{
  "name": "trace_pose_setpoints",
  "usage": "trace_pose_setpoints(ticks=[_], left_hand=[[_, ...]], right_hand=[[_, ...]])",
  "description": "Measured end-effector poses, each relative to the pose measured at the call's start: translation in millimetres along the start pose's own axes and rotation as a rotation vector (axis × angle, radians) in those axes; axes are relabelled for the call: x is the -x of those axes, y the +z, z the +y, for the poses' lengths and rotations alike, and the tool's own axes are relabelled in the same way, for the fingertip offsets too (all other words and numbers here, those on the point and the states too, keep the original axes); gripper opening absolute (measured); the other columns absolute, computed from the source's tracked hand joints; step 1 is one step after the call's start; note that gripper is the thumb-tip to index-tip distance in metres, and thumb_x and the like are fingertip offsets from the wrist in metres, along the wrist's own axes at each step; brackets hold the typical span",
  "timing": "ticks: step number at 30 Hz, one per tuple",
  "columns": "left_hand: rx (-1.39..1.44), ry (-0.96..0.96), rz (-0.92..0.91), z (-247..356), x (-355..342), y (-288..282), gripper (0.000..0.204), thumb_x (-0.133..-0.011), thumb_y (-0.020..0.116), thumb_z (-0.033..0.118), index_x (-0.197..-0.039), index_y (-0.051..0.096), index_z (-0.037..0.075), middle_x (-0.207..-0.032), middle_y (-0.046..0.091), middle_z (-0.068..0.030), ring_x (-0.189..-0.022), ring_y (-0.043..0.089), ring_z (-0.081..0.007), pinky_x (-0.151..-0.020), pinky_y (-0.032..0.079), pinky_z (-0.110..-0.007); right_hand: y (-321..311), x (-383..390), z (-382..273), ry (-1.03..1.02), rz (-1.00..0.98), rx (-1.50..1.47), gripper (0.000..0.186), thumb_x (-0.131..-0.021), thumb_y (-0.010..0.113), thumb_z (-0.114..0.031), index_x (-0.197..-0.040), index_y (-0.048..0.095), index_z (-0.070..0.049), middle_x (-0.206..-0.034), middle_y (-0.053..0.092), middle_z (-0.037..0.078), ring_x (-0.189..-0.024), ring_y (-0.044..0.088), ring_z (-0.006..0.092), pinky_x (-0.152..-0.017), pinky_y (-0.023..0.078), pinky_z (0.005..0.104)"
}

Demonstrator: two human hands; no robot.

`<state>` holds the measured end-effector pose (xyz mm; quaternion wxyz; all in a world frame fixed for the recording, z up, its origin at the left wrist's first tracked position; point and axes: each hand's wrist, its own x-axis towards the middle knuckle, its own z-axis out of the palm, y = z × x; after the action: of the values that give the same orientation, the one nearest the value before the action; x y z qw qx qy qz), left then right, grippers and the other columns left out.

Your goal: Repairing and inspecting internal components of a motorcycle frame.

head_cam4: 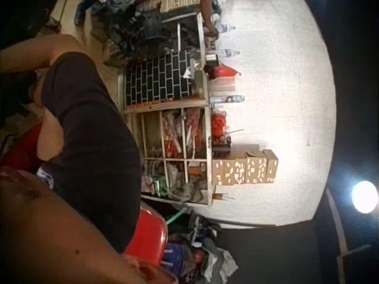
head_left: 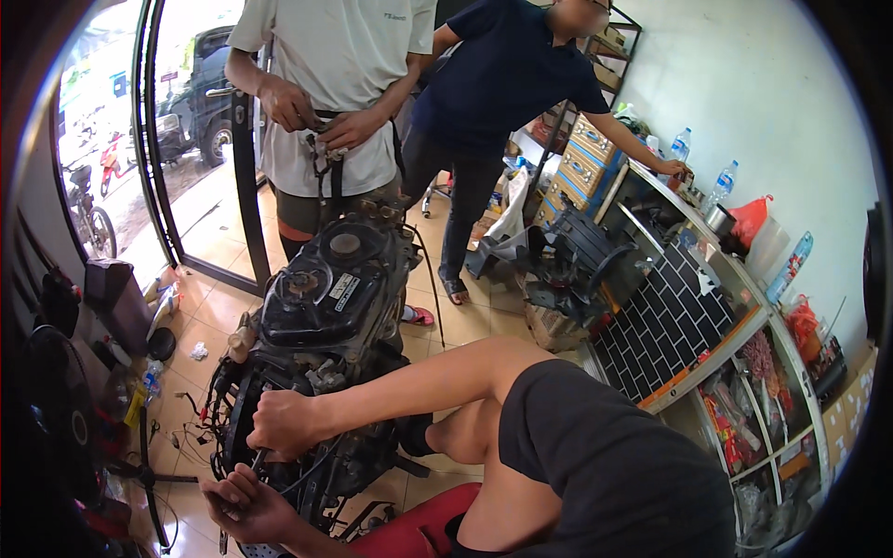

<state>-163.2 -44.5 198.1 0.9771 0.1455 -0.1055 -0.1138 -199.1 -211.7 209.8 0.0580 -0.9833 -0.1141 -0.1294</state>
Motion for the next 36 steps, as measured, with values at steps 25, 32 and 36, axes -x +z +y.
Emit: trace_pose_setpoints(ticks=[25,32,36], left_hand=[[-0.337,0.388,0.110,-54,53,7,0.044,-0.108,0.037,0.036,-0.077,0.040,0.006,-0.070,0.030,-0.0028,-0.068,0.032,-0.0170,-0.065,0.028,-0.032],[-0.343,0.394,0.063,-57,56,4,0.043,-0.108,0.036,0.036,-0.077,0.040,0.006,-0.072,0.029,-0.0029,-0.070,0.032,-0.0178,-0.066,0.028,-0.032],[-0.420,0.453,0.024,-56,54,2,0.042,-0.107,0.037,0.034,-0.077,0.040,0.006,-0.073,0.029,-0.0026,-0.069,0.031,-0.0167,-0.066,0.028,-0.031]], right_hand=[[18,-1,39,-0.438,0.156,0.042,0.033,-0.062,0.080,-0.046,-0.067,0.063,-0.018,-0.057,0.065,0.002,-0.059,0.069,0.0272,-0.052,0.049,0.0429],[19,-3,41,-0.482,0.167,0.032,0.034,-0.061,0.080,-0.046,-0.065,0.061,-0.018,-0.056,0.064,0.001,-0.057,0.068,0.0275,-0.050,0.048,0.0428],[15,-4,39,-0.456,0.165,0.059,0.033,-0.061,0.080,-0.044,-0.063,0.060,-0.017,-0.055,0.063,0.002,-0.057,0.068,0.0274,-0.051,0.048,0.0423]])
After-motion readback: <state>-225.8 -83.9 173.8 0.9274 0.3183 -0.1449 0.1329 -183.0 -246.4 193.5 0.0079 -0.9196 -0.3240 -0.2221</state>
